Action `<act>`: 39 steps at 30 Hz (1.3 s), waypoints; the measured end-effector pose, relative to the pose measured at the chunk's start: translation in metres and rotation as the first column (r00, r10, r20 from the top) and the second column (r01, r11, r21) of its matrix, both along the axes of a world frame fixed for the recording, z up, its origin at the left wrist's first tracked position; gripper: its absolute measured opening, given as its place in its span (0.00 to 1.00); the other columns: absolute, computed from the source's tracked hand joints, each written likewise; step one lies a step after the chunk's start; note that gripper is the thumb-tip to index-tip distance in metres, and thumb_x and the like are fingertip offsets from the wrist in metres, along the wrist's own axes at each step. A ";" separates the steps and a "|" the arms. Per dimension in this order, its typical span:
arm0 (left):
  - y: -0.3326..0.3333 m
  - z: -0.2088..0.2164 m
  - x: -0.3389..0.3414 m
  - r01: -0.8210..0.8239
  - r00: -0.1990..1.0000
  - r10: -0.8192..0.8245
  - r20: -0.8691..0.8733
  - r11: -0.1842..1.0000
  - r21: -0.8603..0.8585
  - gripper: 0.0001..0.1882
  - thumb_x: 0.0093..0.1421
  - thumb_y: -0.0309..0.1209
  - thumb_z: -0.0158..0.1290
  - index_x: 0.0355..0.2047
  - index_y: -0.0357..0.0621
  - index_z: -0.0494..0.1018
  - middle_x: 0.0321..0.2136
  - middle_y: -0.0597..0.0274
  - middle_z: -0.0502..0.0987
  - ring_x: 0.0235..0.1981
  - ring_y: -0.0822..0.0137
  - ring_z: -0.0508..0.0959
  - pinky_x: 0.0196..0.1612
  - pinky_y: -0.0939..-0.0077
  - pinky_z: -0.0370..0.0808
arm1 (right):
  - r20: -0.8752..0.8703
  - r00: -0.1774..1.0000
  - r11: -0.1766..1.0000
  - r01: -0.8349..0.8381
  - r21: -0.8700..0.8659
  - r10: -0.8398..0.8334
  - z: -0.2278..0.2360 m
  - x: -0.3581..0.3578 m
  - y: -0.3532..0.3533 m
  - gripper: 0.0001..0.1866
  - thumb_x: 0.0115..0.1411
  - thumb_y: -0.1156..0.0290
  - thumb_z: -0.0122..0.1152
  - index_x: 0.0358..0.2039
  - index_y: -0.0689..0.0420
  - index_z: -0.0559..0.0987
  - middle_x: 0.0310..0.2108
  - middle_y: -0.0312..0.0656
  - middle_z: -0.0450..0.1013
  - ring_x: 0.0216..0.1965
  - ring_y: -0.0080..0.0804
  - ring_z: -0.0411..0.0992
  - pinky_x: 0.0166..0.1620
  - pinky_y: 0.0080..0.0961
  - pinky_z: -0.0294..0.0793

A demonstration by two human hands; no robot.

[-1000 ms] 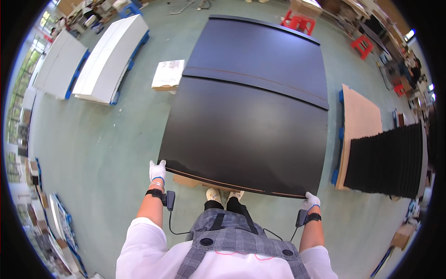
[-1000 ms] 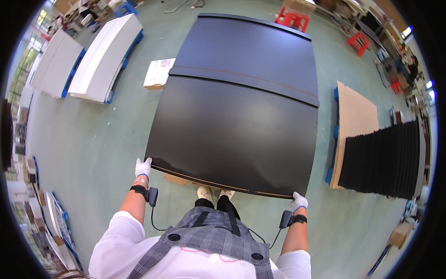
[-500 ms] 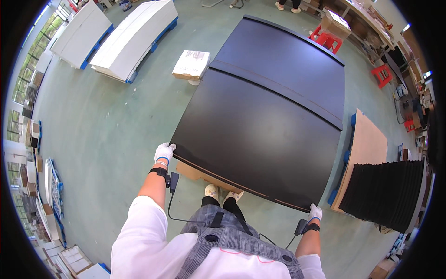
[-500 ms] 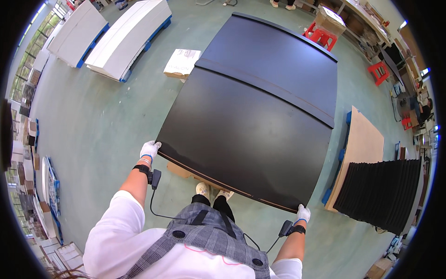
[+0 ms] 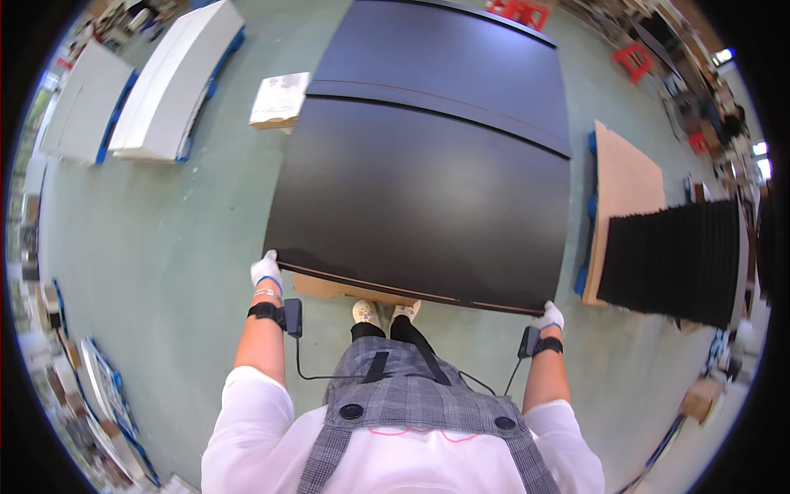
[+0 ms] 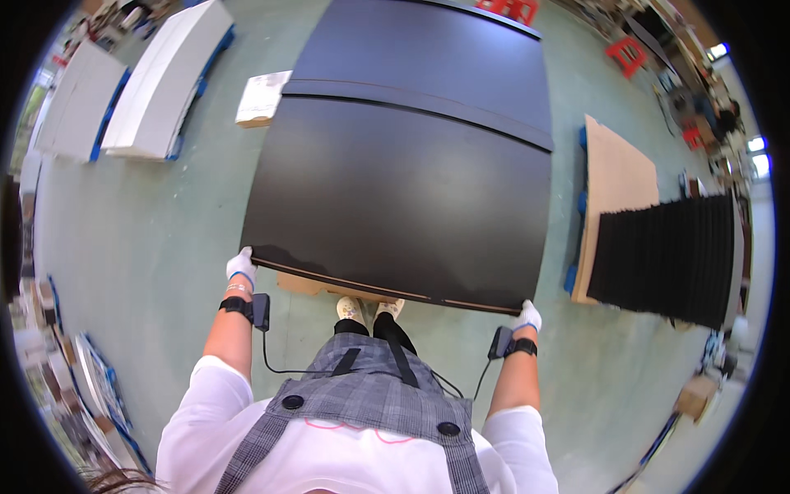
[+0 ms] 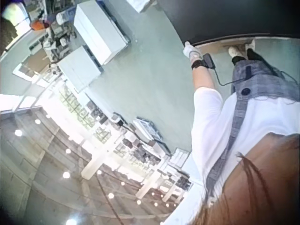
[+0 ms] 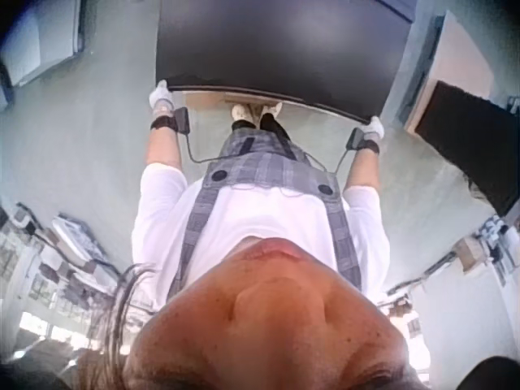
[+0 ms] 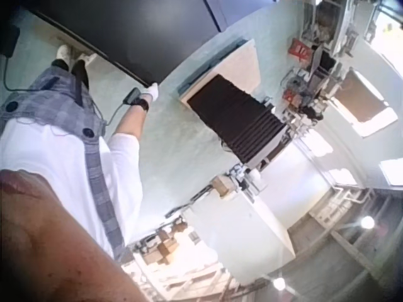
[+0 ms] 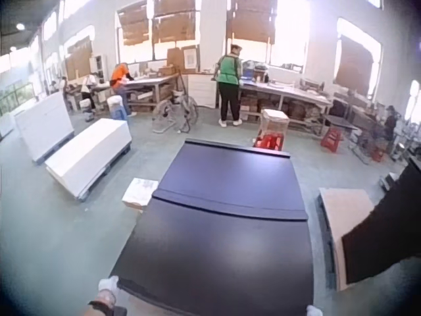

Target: Applying dye or ink to the edges and surfaces of furniture panels for finishing.

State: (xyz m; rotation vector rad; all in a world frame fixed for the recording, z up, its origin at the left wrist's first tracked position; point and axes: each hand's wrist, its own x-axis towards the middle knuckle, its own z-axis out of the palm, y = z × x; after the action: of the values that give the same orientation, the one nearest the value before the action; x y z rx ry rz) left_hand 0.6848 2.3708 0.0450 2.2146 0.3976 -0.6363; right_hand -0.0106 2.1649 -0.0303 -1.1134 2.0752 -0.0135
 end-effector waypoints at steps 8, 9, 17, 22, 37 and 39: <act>0.039 -0.031 0.038 -0.267 0.940 0.125 -0.318 0.849 -0.456 0.19 0.64 0.36 0.51 0.50 0.38 0.69 0.52 0.54 0.71 0.53 0.52 0.71 0.57 0.45 0.66 | 0.553 0.268 0.519 0.773 0.365 -0.789 0.017 0.048 -0.015 0.18 0.68 0.64 0.42 0.52 0.58 0.72 0.56 0.45 0.69 0.56 0.45 0.67 0.59 0.52 0.63; 0.031 -0.033 0.032 -0.253 0.937 0.100 -0.334 0.853 -0.456 0.19 0.64 0.36 0.51 0.50 0.38 0.69 0.52 0.54 0.71 0.53 0.52 0.71 0.57 0.45 0.66 | 0.546 0.237 0.475 0.808 0.349 -0.804 0.021 0.042 -0.013 0.18 0.68 0.65 0.42 0.52 0.58 0.72 0.56 0.44 0.69 0.56 0.45 0.67 0.59 0.52 0.63; 0.035 -0.036 0.039 -0.210 0.915 -0.012 -0.403 0.839 -0.502 0.20 0.65 0.41 0.49 0.52 0.42 0.68 0.54 0.52 0.69 0.55 0.50 0.68 0.60 0.42 0.58 | 0.668 0.188 0.575 0.702 0.421 -0.720 -0.002 0.003 0.016 0.24 0.68 0.62 0.46 0.60 0.60 0.63 0.63 0.56 0.56 0.63 0.53 0.56 0.61 0.55 0.59; 0.031 -0.027 0.025 -0.108 0.947 0.027 -0.319 0.965 -0.238 0.35 0.60 0.48 0.55 0.60 0.40 0.60 0.60 0.45 0.61 0.58 0.42 0.63 0.59 0.38 0.58 | 0.695 0.197 0.509 0.815 0.275 -0.691 0.054 0.023 0.062 0.29 0.65 0.60 0.52 0.62 0.62 0.59 0.61 0.60 0.57 0.58 0.56 0.62 0.52 0.49 0.71; 0.039 -0.022 -0.047 0.489 0.718 -0.564 -0.409 0.826 -0.281 0.26 0.66 0.46 0.45 0.55 0.40 0.64 0.53 0.43 0.69 0.53 0.45 0.70 0.50 0.50 0.69 | 0.490 0.061 0.142 0.981 0.131 -0.870 0.071 -0.105 0.425 0.28 0.66 0.58 0.49 0.58 0.65 0.62 0.55 0.61 0.65 0.51 0.59 0.69 0.47 0.56 0.73; 0.020 -0.015 -0.064 0.408 0.472 -0.715 -0.516 0.696 -0.591 0.16 0.66 0.43 0.44 0.23 0.52 0.67 0.16 0.66 0.66 0.15 0.66 0.66 0.19 0.68 0.64 | 0.498 0.029 0.103 0.987 0.122 -0.866 0.063 -0.122 0.450 0.28 0.66 0.58 0.49 0.58 0.65 0.62 0.55 0.61 0.65 0.51 0.59 0.69 0.48 0.56 0.73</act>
State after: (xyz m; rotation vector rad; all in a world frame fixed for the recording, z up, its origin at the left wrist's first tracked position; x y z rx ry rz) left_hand 0.6205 2.3909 0.0301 1.5660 -0.1554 -1.8369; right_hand -0.1322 2.6146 0.0329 0.4508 1.9521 -1.1710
